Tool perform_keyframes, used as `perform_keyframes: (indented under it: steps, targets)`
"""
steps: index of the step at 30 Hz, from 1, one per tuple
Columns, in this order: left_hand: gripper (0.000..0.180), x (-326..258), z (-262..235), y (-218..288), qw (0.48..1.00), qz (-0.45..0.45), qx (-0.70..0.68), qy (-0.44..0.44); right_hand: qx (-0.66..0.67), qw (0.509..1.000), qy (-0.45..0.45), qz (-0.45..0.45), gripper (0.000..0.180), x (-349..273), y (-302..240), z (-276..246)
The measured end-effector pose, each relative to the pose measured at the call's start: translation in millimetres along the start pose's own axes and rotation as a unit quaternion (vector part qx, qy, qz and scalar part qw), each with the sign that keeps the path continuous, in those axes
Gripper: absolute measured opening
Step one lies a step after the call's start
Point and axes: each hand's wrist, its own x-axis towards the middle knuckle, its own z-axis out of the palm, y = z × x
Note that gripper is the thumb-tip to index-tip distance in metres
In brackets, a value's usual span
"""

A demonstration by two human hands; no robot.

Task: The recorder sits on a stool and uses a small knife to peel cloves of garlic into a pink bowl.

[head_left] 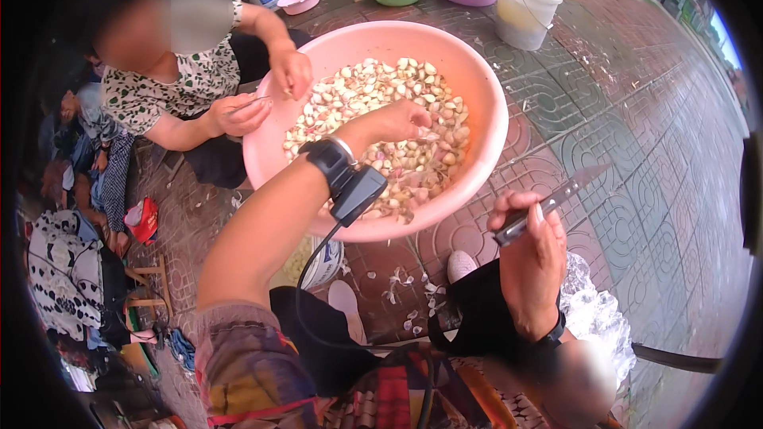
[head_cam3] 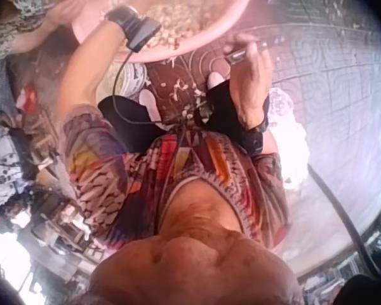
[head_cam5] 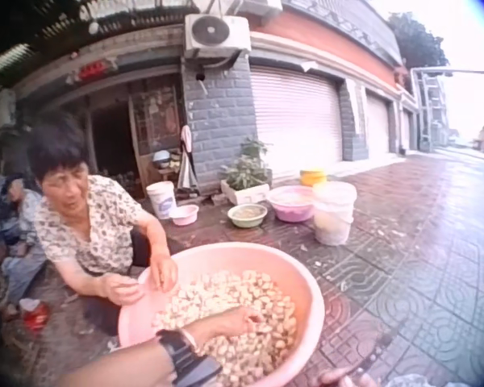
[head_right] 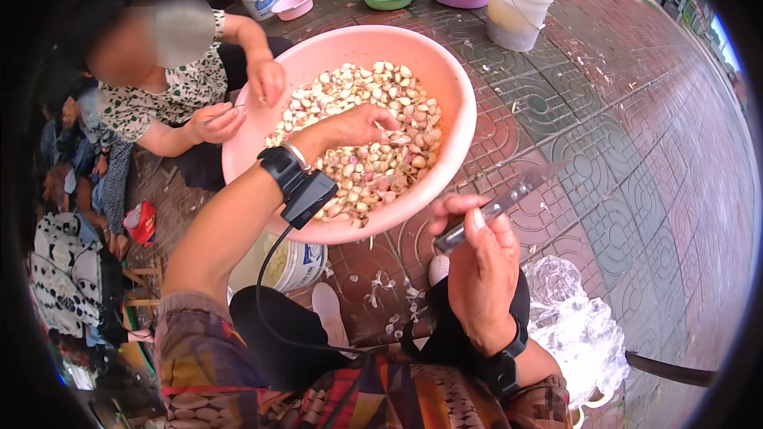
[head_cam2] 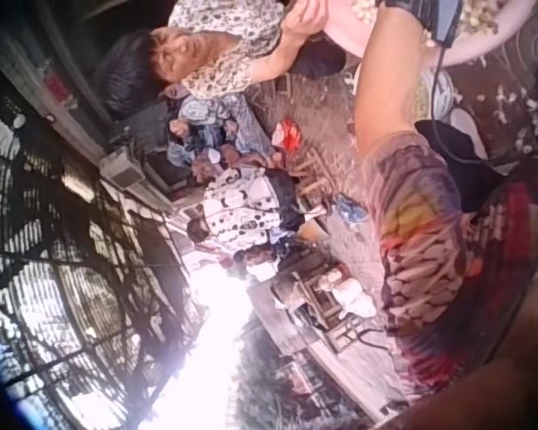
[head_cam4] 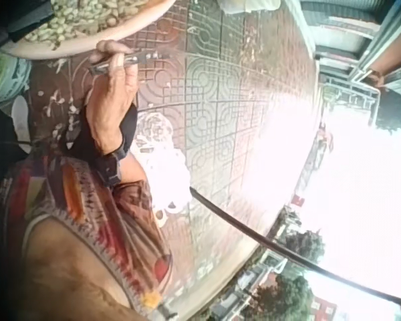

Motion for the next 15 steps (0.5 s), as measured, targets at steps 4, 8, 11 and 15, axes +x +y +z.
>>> perform_keyframes:
  steps: [4,8,11,15]
  targets:
    - [0.042,42.4,31.2,-20.5,0.999,-0.011,0.041,-0.006,0.012,1.0,-0.007,-0.001,0.023,4.0,-0.8,-4.4]
    - [0.036,46.3,31.2,-17.9,0.998,-0.046,0.048,-0.004,0.037,0.999,-0.031,0.019,0.023,3.4,-6.7,-1.0]
    - [0.027,12.5,37.8,14.2,0.998,-0.059,0.004,-0.03,0.027,0.999,-0.02,0.027,0.023,2.1,-7.3,-3.1]
    - [0.018,18.5,44.4,-6.8,0.986,-0.141,-0.083,0.009,0.034,0.999,-0.026,0.027,0.023,-0.7,-8.8,-0.1]
